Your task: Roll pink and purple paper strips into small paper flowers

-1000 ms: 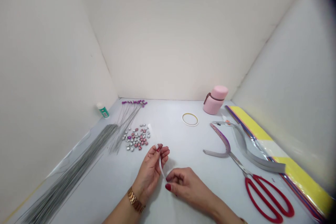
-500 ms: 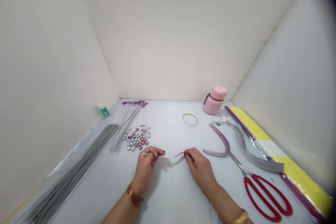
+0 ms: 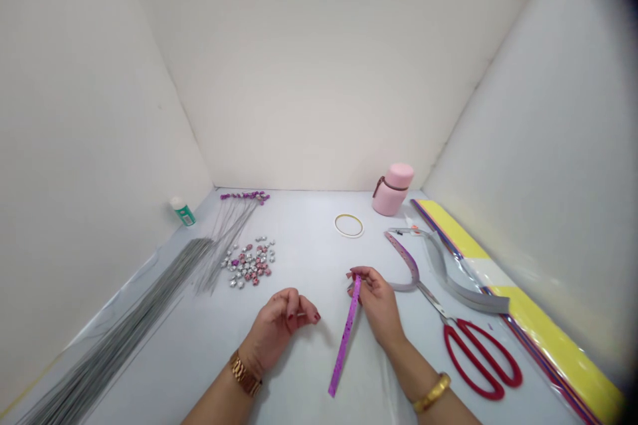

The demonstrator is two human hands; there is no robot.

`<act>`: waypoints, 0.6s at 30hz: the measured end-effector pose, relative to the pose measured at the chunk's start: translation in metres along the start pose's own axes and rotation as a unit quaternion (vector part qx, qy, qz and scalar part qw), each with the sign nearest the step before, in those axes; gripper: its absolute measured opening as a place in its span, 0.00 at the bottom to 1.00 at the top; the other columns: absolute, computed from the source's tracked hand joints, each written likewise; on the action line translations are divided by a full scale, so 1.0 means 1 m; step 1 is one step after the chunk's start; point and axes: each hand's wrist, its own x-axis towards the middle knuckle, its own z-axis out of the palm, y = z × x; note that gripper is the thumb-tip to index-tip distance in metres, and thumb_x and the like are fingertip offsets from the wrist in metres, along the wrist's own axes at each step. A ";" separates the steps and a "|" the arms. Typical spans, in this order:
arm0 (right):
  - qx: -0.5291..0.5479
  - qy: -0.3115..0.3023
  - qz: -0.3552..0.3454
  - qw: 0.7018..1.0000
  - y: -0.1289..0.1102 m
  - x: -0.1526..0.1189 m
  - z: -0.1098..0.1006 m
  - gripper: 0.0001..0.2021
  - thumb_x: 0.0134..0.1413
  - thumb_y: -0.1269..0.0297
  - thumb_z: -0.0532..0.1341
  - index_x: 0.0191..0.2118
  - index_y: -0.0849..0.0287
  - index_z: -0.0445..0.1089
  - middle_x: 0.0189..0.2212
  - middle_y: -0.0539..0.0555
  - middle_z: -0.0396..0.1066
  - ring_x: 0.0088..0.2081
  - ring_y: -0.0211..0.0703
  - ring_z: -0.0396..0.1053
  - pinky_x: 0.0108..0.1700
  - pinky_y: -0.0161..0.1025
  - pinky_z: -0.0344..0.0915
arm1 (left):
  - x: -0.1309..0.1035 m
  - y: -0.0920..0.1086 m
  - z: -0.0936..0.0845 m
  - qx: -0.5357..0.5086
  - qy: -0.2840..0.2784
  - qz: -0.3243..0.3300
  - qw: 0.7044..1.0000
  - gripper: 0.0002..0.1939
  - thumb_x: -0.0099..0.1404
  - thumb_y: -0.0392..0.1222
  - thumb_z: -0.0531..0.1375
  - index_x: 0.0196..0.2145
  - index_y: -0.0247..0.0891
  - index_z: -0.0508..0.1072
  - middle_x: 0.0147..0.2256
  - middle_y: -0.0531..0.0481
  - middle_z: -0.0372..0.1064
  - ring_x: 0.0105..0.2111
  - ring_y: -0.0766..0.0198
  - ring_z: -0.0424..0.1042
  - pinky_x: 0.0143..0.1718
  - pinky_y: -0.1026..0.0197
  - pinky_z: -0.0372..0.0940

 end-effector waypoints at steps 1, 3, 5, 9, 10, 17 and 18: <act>-0.002 0.001 -0.001 1.000 0.000 0.000 0.000 0.09 0.51 0.65 0.53 0.36 0.62 0.64 0.32 0.57 0.70 0.26 0.40 0.67 0.27 0.36 0.64 | 0.001 0.001 0.000 -0.007 0.007 0.002 1.000 0.09 0.55 0.35 0.54 0.18 0.37 0.62 0.22 0.47 0.69 0.30 0.58 0.68 0.41 0.52 0.57; -0.012 0.002 -0.007 1.000 -0.001 -0.001 0.000 0.09 0.50 0.65 0.53 0.36 0.63 0.66 0.31 0.57 0.71 0.26 0.41 0.68 0.27 0.37 0.65 | 0.002 0.001 0.001 0.001 0.014 -0.011 1.000 0.09 0.58 0.40 0.53 0.21 0.36 0.63 0.23 0.46 0.69 0.29 0.58 0.68 0.40 0.53 0.57; -0.030 0.000 -0.021 0.999 -0.004 -0.003 0.001 0.10 0.50 0.65 0.53 0.36 0.62 0.67 0.29 0.57 0.72 0.26 0.42 0.68 0.28 0.38 0.66 | 0.003 -0.001 0.004 0.062 0.030 -0.022 0.997 0.11 0.60 0.44 0.53 0.24 0.35 0.65 0.24 0.46 0.69 0.30 0.59 0.68 0.38 0.56 0.59; -0.073 -0.032 -0.085 0.993 -0.013 -0.014 0.007 0.10 0.50 0.68 0.53 0.36 0.58 0.70 0.31 0.56 0.71 0.34 0.46 0.68 0.37 0.42 0.64 | 0.005 -0.015 0.009 0.237 0.036 -0.020 0.971 0.10 0.56 0.44 0.58 0.30 0.33 0.68 0.31 0.45 0.69 0.28 0.64 0.66 0.29 0.64 0.59; -0.082 -0.046 -0.104 0.990 -0.016 -0.016 0.009 0.10 0.50 0.69 0.53 0.35 0.57 0.70 0.32 0.56 0.71 0.35 0.47 0.68 0.38 0.42 0.63 | 0.006 -0.020 0.009 0.250 0.028 -0.023 0.967 0.10 0.55 0.44 0.59 0.31 0.34 0.69 0.30 0.46 0.69 0.27 0.65 0.66 0.28 0.65 0.58; -0.125 -0.087 -0.153 0.976 -0.019 -0.022 0.016 0.12 0.53 0.70 0.50 0.35 0.56 0.70 0.30 0.54 0.71 0.33 0.44 0.67 0.37 0.40 0.63 | 0.007 -0.033 0.010 0.231 0.022 -0.051 0.971 0.10 0.52 0.43 0.62 0.23 0.32 0.69 0.20 0.50 0.68 0.22 0.67 0.64 0.25 0.67 0.55; -0.131 -0.082 -0.149 0.977 -0.018 -0.021 0.016 0.11 0.53 0.69 0.51 0.34 0.57 0.70 0.29 0.54 0.71 0.32 0.44 0.67 0.36 0.40 0.63 | 0.007 -0.031 0.010 0.222 0.022 -0.057 0.973 0.11 0.52 0.44 0.62 0.23 0.32 0.68 0.19 0.49 0.69 0.20 0.67 0.64 0.24 0.66 0.56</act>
